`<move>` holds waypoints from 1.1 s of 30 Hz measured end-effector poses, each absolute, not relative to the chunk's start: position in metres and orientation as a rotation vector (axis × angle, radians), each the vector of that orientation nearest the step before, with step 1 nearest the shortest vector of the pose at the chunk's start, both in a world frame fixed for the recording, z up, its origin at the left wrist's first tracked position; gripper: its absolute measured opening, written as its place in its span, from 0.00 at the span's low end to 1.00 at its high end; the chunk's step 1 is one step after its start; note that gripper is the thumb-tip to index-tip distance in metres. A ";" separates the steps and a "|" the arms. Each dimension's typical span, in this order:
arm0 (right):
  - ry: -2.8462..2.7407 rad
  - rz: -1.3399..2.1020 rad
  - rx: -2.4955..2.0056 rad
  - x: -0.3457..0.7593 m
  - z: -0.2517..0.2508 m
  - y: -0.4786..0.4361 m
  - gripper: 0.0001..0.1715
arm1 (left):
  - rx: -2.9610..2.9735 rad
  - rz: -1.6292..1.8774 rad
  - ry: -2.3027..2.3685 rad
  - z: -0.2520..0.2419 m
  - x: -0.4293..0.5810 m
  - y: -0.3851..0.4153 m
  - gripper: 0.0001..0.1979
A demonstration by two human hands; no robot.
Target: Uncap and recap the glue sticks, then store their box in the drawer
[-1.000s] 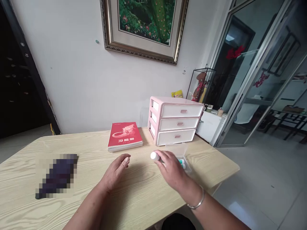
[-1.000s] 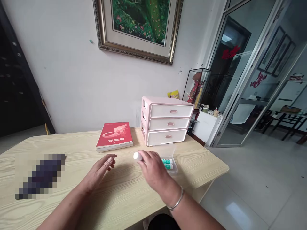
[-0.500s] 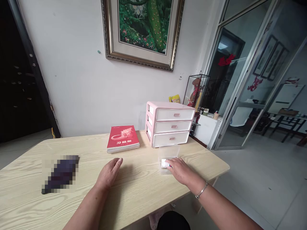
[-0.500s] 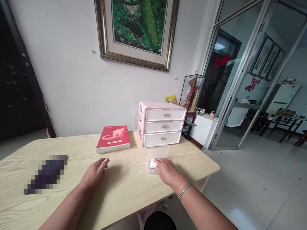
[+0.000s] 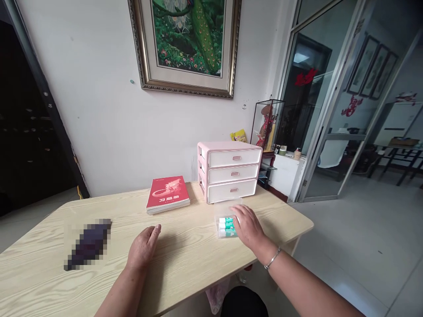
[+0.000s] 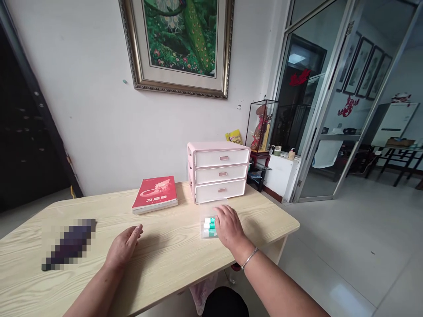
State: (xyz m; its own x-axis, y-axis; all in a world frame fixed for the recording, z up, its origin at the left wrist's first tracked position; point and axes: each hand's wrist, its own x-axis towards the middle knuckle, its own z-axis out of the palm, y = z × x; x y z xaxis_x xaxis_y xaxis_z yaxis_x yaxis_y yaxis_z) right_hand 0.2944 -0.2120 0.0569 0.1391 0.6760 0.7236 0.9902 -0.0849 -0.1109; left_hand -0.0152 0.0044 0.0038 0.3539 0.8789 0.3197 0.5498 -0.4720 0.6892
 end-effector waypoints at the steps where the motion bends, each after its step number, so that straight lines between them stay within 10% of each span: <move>1: -1.558 -0.706 -1.804 0.298 0.062 -0.210 0.20 | 2.136 0.920 1.247 0.003 -0.017 0.005 0.29; 11: -1.427 -0.264 -1.859 0.333 0.074 -0.193 0.31 | 2.083 0.921 1.218 0.003 -0.021 0.013 0.27; 33: -1.865 -0.574 -1.735 0.341 -0.006 -0.244 0.22 | 3.101 0.870 0.218 0.016 0.124 -0.084 0.28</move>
